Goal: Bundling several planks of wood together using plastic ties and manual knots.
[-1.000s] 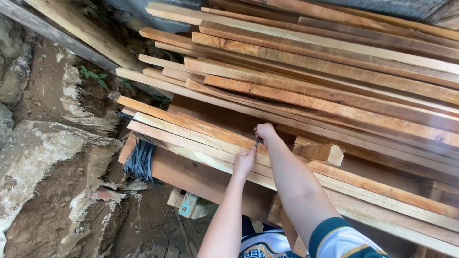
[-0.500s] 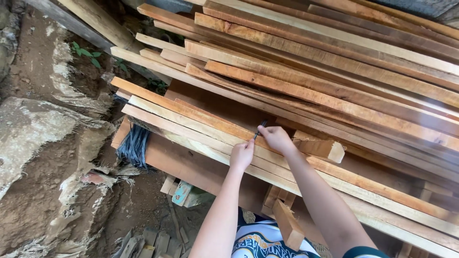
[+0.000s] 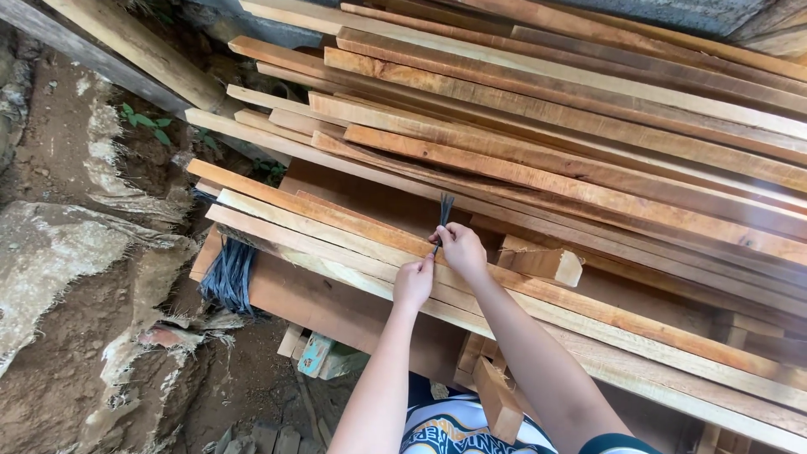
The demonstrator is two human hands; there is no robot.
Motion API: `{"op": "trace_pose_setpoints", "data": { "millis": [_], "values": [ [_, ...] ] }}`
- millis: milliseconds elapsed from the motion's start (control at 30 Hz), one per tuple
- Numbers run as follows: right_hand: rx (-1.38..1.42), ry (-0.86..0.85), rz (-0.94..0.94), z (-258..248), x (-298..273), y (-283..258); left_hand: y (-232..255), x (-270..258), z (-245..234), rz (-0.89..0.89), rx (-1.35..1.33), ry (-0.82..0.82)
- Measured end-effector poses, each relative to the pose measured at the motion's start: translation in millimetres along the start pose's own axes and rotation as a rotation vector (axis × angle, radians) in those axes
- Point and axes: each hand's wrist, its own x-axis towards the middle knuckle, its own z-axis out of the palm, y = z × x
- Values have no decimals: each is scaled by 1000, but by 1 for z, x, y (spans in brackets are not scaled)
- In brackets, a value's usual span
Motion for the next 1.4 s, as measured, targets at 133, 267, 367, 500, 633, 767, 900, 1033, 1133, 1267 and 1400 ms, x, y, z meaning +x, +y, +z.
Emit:
{"op": "trace_pose_setpoints", "data": {
  "millis": [133, 267, 367, 500, 633, 767, 900, 1033, 1133, 1267, 1400],
  "values": [
    [-55, 38, 43, 17, 33, 14, 2, -2, -3, 13, -9, 7],
    [302, -9, 78, 31, 65, 33, -6, -3, 2, 10, -26, -16],
    [362, -52, 98, 43, 91, 41, -8, 2, 0, 22, -44, -13],
    [368, -80, 92, 30, 68, 22, -9, 4, 1, 12, -50, -23],
    [134, -91, 44, 11, 41, 16, -5, 1, -4, -3, -46, -37],
    [-297, -133, 75, -5, -1, 4, -1, -1, -4, -18, -31, -51],
    [-181, -49, 25, -13, -11, -12, 0, 0, -3, -1, -35, -36],
    [-100, -40, -61, 11, 26, 12, -1, 2, -1, -6, -37, -30],
    [88, -122, 4, 36, 66, 44, -11, 5, 3, -19, -26, -21],
    [204, -168, 119, 41, 91, 41, -22, 21, 8, 0, -52, -32],
    [382, -210, 182, 11, 64, 20, -4, 20, 5, -190, -299, -51]
  ]
}}
